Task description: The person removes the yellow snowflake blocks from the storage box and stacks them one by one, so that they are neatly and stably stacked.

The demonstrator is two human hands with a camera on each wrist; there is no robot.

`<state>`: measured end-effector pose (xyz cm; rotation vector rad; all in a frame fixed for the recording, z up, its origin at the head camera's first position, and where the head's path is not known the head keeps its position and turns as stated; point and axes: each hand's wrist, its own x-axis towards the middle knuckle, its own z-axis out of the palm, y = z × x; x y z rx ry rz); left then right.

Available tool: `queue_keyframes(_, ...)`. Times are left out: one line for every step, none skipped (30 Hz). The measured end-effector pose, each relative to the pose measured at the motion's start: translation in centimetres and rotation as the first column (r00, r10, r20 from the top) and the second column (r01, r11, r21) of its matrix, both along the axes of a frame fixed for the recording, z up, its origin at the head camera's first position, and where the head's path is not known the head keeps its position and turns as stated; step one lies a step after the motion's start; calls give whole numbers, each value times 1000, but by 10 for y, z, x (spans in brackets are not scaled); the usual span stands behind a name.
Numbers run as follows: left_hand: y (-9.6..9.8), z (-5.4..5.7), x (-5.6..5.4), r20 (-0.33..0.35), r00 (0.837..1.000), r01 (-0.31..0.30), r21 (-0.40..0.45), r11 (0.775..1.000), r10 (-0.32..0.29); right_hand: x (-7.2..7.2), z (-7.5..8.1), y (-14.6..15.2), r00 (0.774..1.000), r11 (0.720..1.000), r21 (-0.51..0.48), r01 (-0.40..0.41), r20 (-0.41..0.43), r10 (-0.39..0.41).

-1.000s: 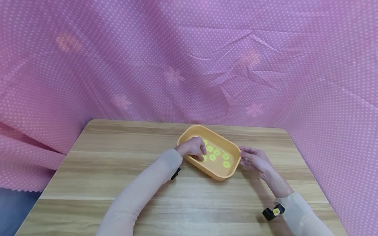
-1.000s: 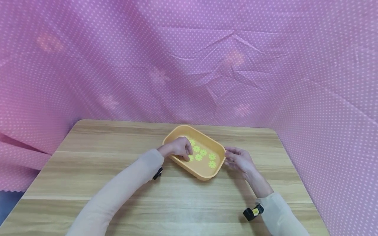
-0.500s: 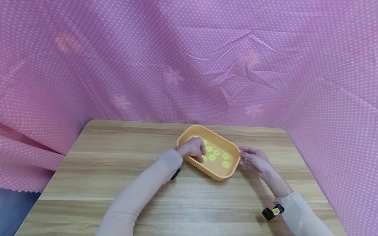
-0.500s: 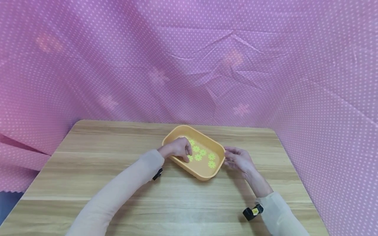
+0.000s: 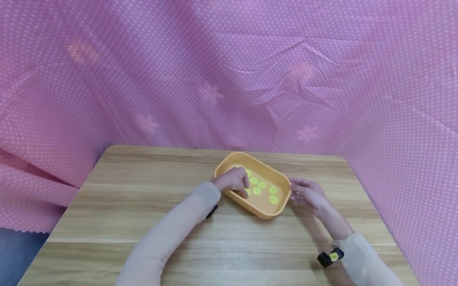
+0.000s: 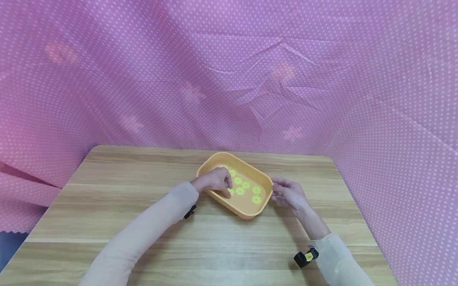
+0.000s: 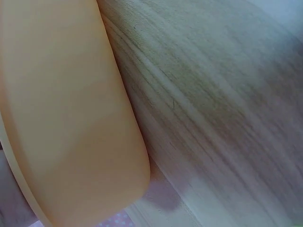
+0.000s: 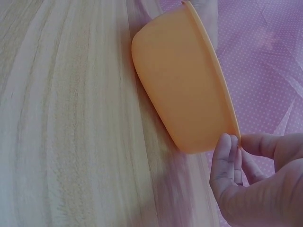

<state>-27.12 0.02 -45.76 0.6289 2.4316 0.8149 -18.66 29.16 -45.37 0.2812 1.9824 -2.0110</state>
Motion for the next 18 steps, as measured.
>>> queue_keyframes(0, 0, 0, -2, 1000, 0, 0, 1000, 0, 0, 0, 0, 1000, 1000, -2, 0, -1, 0)
queue_keyframes(0, 0, 0, -6, 1000, 2, -4, 1000, -2, 0, 0, -1, 1000, 1000, 2, 5, 1, -5)
queue_keyframes(0, 0, 1, -12, 1000, 5, -6, 1000, -5, 0, 0, -1, 1000, 1000, 0, 4, 0, -4)
queue_keyframes(0, 0, 1, -16, 1000, 7, -9, 1000, -7, 0, 0, -1, 1000, 1000, 1, 3, 0, -3)
queue_keyframes(0, 1, 1, -18, 1000, 9, -10, 1000, -9, 0, 0, -1, 1000, 1000, 0, -1, -1, 1)
queue_keyframes(0, 1, 1, -20, 1000, 10, -13, 1000, -10, 0, 0, -1, 1000, 1000, -1, -3, -1, 3)
queue_keyframes(0, 1, 1, -21, 1000, 12, -17, 1000, -12, 0, 0, -1, 1000, 1000, 0, -3, 0, 3)
queue_keyframes(-1, 1, 1, -25, 1000, 16, -23, 1000, -17, 0, 0, -1, 1000, 1000, 2, -3, 0, 3)
queue_keyframes(0, 1, 2, -23, 1000, 16, -22, 1000, -16, 0, 0, -1, 1000, 1000, 2, -3, 1, 3)
queue_keyframes(0, 1, 2, -19, 1000, 15, -21, 1000, -15, 0, 0, -1, 1000, 1000, 4, -3, 2, 3)
queue_keyframes(0, 1, 2, -17, 1000, 14, -20, 1000, -14, 0, 0, -1, 1000, 1000, 2, -3, 2, 3)
queue_keyframes(0, 1, 1, -16, 1000, 12, -22, 1000, -13, 0, 0, -1, 1000, 1000, 3, -1, 4, 1)
queue_keyframes(0, 1, 1, -20, 1000, 13, -25, 1000, -14, 0, 0, -1, 1000, 1000, 4, 0, 5, 0)
queue_keyframes(1, 1, 1, -26, 1000, 14, -31, 999, -15, 0, 0, -1, 1000, 1000, 4, 0, 6, 0)
queue_keyframes(1, 1, 0, -33, 999, 14, -37, 999, -16, 0, 0, -1, 1000, 1000, 3, 1, 7, -1)
queue_keyframes(1, 1, 0, -41, 999, 17, -45, 999, -18, 0, 0, -1, 1000, 1000, 4, 0, 7, 0)
queue_keyframes(1, 1, 0, -50, 999, 20, -52, 998, -22, 0, 0, -1, 1000, 1000, 4, 1, 7, -1)
queue_keyframes(1, 1, -1, -57, 998, 23, -58, 998, -26, 0, 0, -1, 1000, 1000, 5, 1, 8, -1)
